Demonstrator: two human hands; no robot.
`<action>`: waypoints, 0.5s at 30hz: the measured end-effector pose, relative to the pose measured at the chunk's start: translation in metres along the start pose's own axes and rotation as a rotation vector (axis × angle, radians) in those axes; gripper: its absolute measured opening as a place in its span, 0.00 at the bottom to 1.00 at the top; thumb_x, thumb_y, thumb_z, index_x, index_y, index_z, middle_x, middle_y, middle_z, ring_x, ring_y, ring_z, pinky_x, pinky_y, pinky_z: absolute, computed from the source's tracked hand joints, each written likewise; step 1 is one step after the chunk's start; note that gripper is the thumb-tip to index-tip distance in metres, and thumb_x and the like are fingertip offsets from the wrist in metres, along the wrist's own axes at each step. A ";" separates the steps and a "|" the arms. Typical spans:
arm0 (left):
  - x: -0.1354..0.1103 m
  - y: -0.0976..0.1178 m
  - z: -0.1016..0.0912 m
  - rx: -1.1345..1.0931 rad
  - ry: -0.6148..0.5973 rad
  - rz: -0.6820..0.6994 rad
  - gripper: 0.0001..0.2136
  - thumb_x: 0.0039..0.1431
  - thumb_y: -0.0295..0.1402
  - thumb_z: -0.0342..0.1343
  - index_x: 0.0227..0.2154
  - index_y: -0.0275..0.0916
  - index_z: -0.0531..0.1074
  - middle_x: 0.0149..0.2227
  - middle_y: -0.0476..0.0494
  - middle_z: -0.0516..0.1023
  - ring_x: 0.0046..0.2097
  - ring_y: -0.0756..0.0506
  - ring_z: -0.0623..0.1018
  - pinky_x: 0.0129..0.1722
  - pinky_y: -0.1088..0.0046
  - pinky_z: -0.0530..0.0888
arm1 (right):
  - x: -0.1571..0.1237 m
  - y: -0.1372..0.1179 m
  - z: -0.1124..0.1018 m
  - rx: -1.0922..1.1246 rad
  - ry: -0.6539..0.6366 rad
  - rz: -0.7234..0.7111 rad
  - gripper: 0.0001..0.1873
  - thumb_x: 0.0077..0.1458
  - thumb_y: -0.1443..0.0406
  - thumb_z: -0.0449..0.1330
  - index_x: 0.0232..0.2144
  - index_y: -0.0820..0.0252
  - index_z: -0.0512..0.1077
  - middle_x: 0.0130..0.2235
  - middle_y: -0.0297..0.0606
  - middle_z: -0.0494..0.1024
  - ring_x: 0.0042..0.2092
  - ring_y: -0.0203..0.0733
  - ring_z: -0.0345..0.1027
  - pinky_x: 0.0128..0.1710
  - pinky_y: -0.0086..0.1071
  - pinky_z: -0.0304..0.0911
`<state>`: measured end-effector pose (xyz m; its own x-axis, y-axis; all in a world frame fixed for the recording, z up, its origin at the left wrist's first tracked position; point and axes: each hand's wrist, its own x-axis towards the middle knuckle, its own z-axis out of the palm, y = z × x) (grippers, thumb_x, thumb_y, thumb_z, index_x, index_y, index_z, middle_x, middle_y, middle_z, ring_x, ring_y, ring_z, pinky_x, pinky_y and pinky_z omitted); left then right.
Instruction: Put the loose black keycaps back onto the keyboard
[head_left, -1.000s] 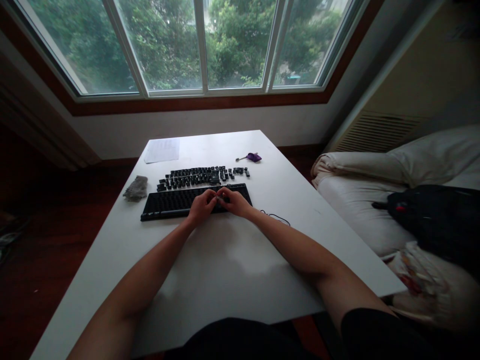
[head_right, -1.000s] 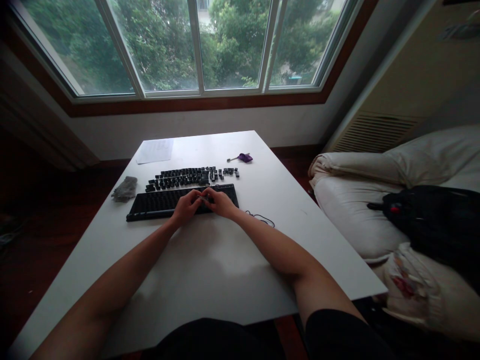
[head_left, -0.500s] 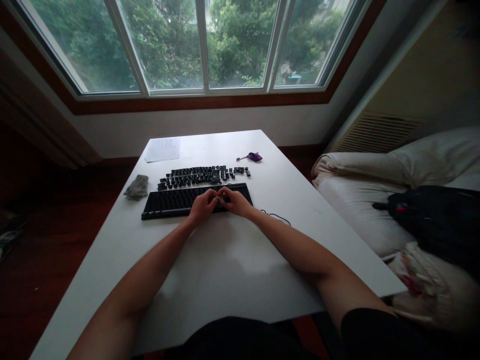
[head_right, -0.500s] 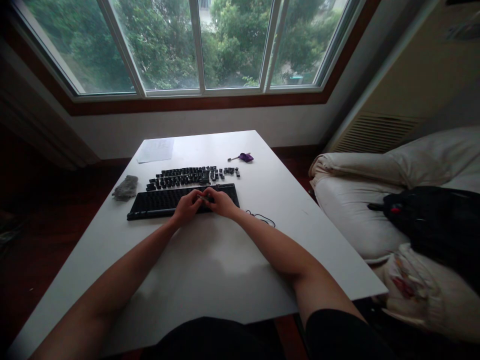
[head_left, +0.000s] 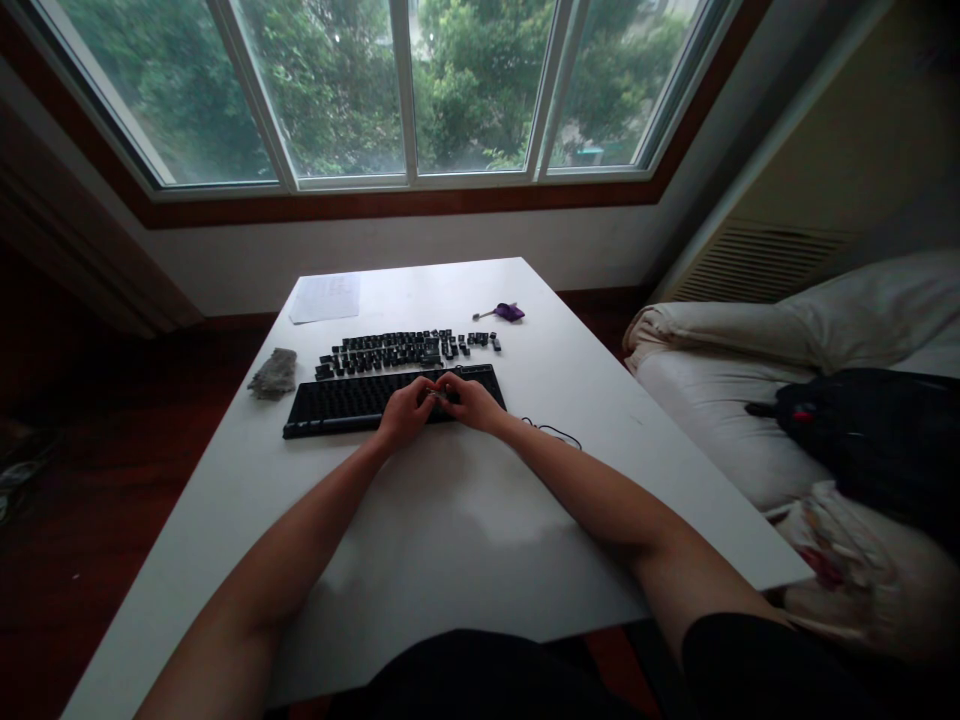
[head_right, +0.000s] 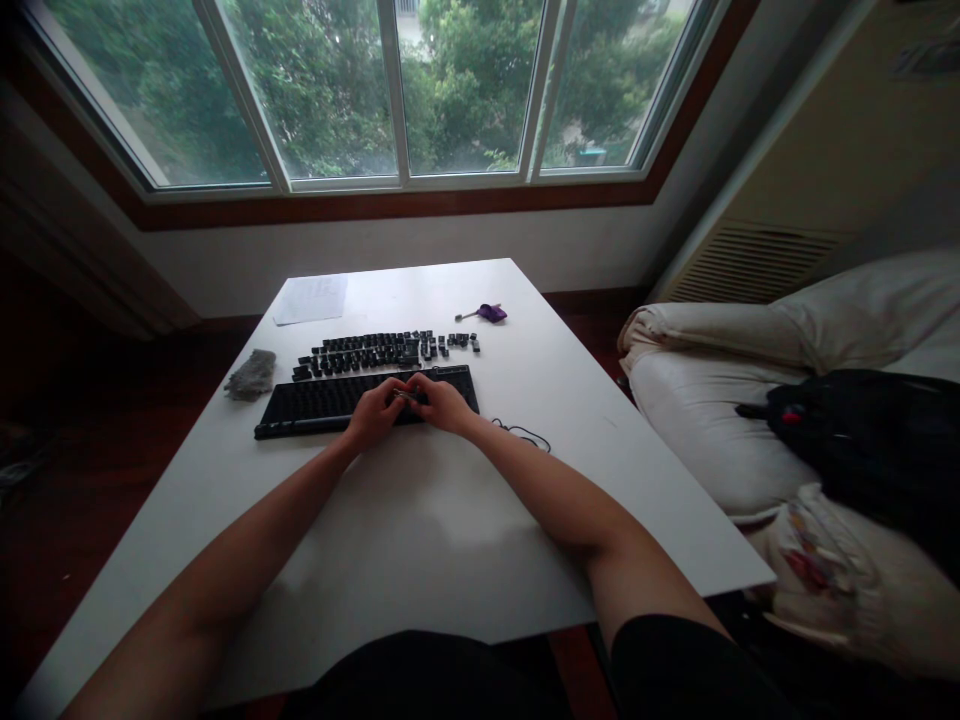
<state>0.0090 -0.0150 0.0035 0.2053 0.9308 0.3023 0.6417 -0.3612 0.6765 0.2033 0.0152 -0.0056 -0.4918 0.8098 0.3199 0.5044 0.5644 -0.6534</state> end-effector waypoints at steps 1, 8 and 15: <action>0.000 0.000 0.000 0.003 0.000 0.001 0.09 0.61 0.33 0.53 0.42 0.40 0.75 0.27 0.52 0.74 0.28 0.50 0.69 0.30 0.75 0.61 | 0.000 0.000 0.000 -0.001 -0.001 0.001 0.13 0.56 0.61 0.61 0.45 0.55 0.70 0.30 0.30 0.73 0.27 0.33 0.60 0.29 0.26 0.50; -0.001 0.002 0.000 0.028 0.001 0.001 0.09 0.61 0.33 0.53 0.42 0.40 0.75 0.28 0.51 0.75 0.28 0.49 0.70 0.30 0.75 0.62 | 0.000 0.003 0.001 -0.023 0.012 -0.012 0.13 0.56 0.60 0.61 0.45 0.54 0.70 0.30 0.30 0.73 0.27 0.33 0.61 0.29 0.27 0.50; 0.000 -0.003 0.001 0.049 0.003 0.020 0.09 0.60 0.33 0.53 0.42 0.41 0.75 0.29 0.51 0.75 0.29 0.49 0.71 0.30 0.75 0.61 | -0.001 0.003 0.002 -0.020 -0.001 -0.014 0.14 0.56 0.61 0.60 0.45 0.54 0.70 0.32 0.31 0.74 0.28 0.34 0.62 0.30 0.27 0.51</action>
<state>0.0084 -0.0140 0.0009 0.2161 0.9233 0.3174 0.6731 -0.3764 0.6366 0.2039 0.0163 -0.0089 -0.4999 0.8015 0.3282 0.5116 0.5791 -0.6348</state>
